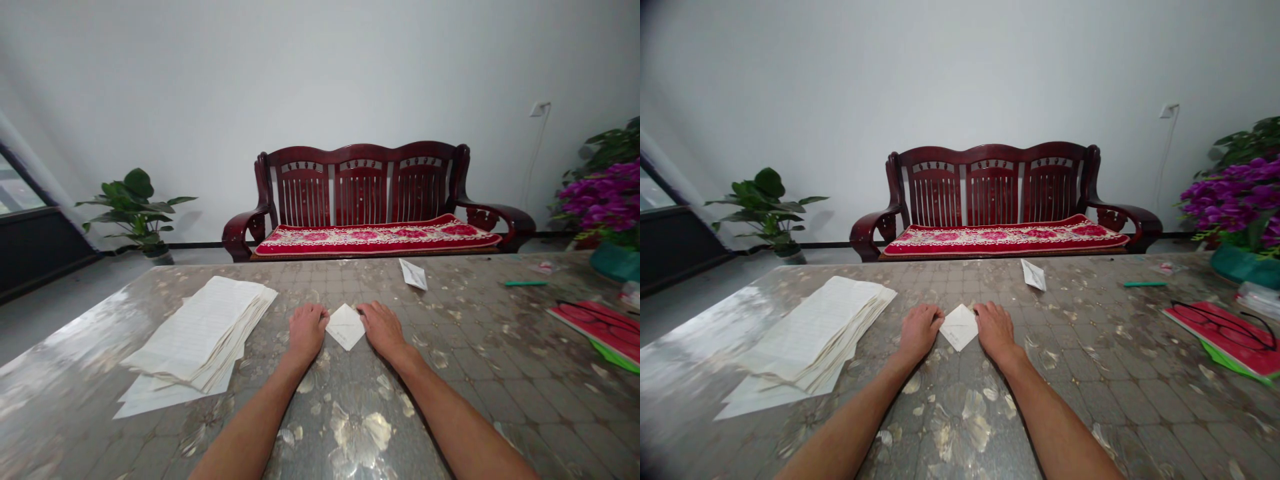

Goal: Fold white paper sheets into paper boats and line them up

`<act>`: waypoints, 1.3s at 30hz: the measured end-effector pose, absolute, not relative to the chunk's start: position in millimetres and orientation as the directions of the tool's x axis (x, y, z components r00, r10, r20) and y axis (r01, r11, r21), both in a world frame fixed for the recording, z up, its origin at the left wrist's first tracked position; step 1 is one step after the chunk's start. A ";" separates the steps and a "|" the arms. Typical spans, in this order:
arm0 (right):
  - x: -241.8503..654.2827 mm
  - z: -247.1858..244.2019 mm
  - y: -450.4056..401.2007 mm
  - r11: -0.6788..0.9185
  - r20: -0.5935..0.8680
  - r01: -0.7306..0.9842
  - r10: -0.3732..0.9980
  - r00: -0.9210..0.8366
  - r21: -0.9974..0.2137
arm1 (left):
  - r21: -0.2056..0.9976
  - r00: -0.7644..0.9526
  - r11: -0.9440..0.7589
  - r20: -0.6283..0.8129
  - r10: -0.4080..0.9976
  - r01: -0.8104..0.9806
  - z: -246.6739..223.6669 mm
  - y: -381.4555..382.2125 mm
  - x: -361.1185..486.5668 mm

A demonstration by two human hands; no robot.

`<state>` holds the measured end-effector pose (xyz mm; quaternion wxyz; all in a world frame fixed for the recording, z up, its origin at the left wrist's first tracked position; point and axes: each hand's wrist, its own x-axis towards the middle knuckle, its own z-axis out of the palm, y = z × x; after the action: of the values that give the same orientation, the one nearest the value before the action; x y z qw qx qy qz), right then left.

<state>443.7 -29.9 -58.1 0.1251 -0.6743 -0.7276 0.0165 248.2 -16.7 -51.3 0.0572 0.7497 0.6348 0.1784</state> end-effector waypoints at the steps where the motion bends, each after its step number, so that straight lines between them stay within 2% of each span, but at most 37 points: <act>1: 443.5 -57.8 -30.1 0.091 0.161 0.977 0.985 -0.060 -0.192 | 0.305 0.136 -0.194 0.202 0.970 0.932 -51.4 -17.0 248.4; 9: 444.8 -57.1 -29.4 0.103 0.152 0.972 0.986 -0.071 -0.212 | 0.322 0.300 -0.385 0.284 0.911 0.865 -62.6 -9.2 248.0; 14: 444.6 -56.3 -29.4 0.095 0.147 0.971 0.987 -0.063 -0.220 | 0.328 0.599 -0.687 0.336 0.726 0.649 -79.0 1.7 246.6; 16: 444.4 -56.4 -29.5 0.095 0.147 0.971 0.987 -0.063 -0.220 | 0.312 0.665 -0.733 0.309 0.680 0.604 -81.9 2.8 246.8; 26: 444.5 -56.9 -29.4 0.098 0.154 0.971 0.986 -0.065 -0.220 | 0.221 0.720 -0.731 0.142 0.679 0.646 -68.4 -8.0 252.7; 33: 443.9 -59.1 -29.7 0.097 0.169 0.970 0.984 -0.060 -0.222 | 0.093 0.700 -0.712 0.131 0.702 0.696 -73.2 -10.3 257.1; 39: 440.5 -57.1 -34.3 0.083 0.208 0.982 0.977 -0.048 -0.167 | 0.072 0.696 -0.705 0.116 0.709 0.706 -73.2 -9.0 257.7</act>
<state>440.5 -34.3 -57.1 0.1342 -0.6769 -0.7237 -0.0103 257.7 -9.0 -73.2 0.0112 0.9208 0.3840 0.0676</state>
